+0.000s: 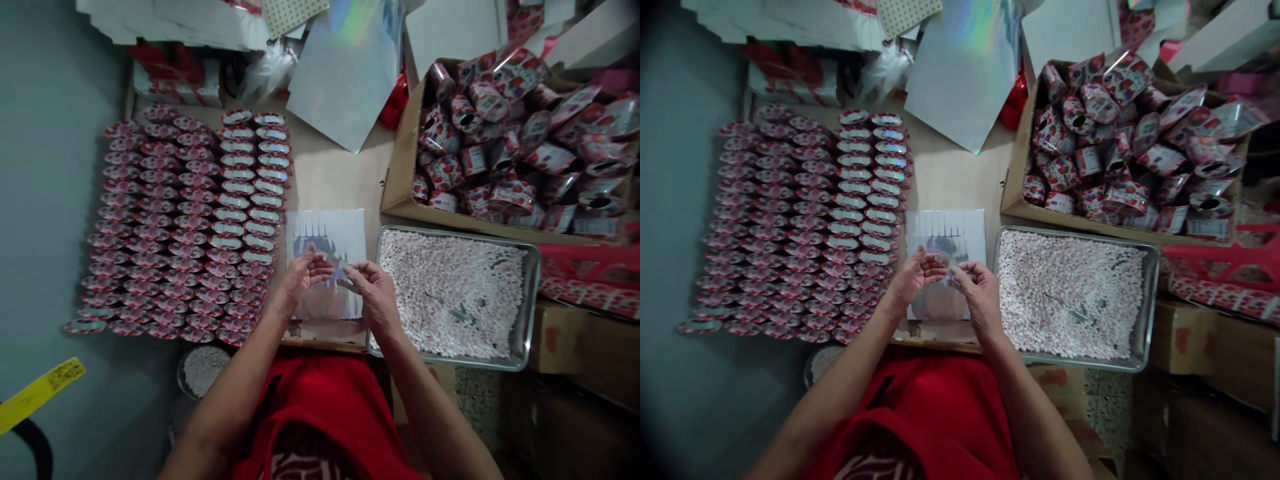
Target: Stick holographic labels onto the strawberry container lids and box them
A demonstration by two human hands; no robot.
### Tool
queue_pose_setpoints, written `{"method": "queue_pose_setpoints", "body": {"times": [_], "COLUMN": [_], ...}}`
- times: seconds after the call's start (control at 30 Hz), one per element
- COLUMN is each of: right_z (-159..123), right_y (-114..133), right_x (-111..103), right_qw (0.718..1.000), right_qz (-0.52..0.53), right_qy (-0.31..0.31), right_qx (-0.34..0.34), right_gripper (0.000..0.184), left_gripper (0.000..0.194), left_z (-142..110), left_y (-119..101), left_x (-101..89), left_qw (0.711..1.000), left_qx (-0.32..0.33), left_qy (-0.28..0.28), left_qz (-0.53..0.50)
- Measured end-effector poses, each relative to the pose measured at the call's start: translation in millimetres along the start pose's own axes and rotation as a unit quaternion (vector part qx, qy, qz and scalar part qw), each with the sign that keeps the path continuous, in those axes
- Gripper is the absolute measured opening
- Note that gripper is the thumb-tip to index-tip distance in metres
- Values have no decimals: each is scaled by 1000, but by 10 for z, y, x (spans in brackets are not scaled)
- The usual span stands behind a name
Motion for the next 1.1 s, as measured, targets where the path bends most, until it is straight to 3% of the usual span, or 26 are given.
{"method": "queue_pose_setpoints", "body": {"times": [0.17,0.33,0.43,0.57,0.7,0.83,0.93,1.1], "right_z": [-139,-190,-179,-104,59,198,230,217], "right_y": [-94,-361,-559,-838,-947,-908,-885,-915], "right_x": [232,478,900,1659,2220,2489,2583,2619], "right_qw": [999,987,973,961,934,891,868,863], "right_qz": [-21,-157,-214,-253,-326,-422,-465,-476], "right_qy": [25,-32,-56,-53,-78,-110,-114,-126], "right_qx": [2,-25,-71,-100,-120,-130,-130,-116], "right_gripper": [41,42,42,41,42,36,34,37], "left_gripper": [47,30,19,15,12,10,10,14], "left_z": [-334,-637,-904,-1181,-1098,-881,-790,-724], "left_y": [-120,-342,-587,-994,-1389,-1602,-1629,-1619], "left_x": [-238,-647,-1025,-1615,-2047,-2233,-2285,-2355], "left_qw": [998,977,924,819,734,683,677,703], "left_qx": [61,170,277,384,434,427,403,378], "left_qy": [-32,-113,-198,-296,-309,-322,-327,-305], "left_qz": [-12,58,173,306,421,498,522,519]}}
Point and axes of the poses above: each hand's wrist, its own z-axis towards the middle knuckle, its own x-axis out of the palm, y = z × x, the point moved 6 cm from there along z, towards the middle knuckle, and after that the axes turned 7 degrees about -z, right-handed, at the moved point
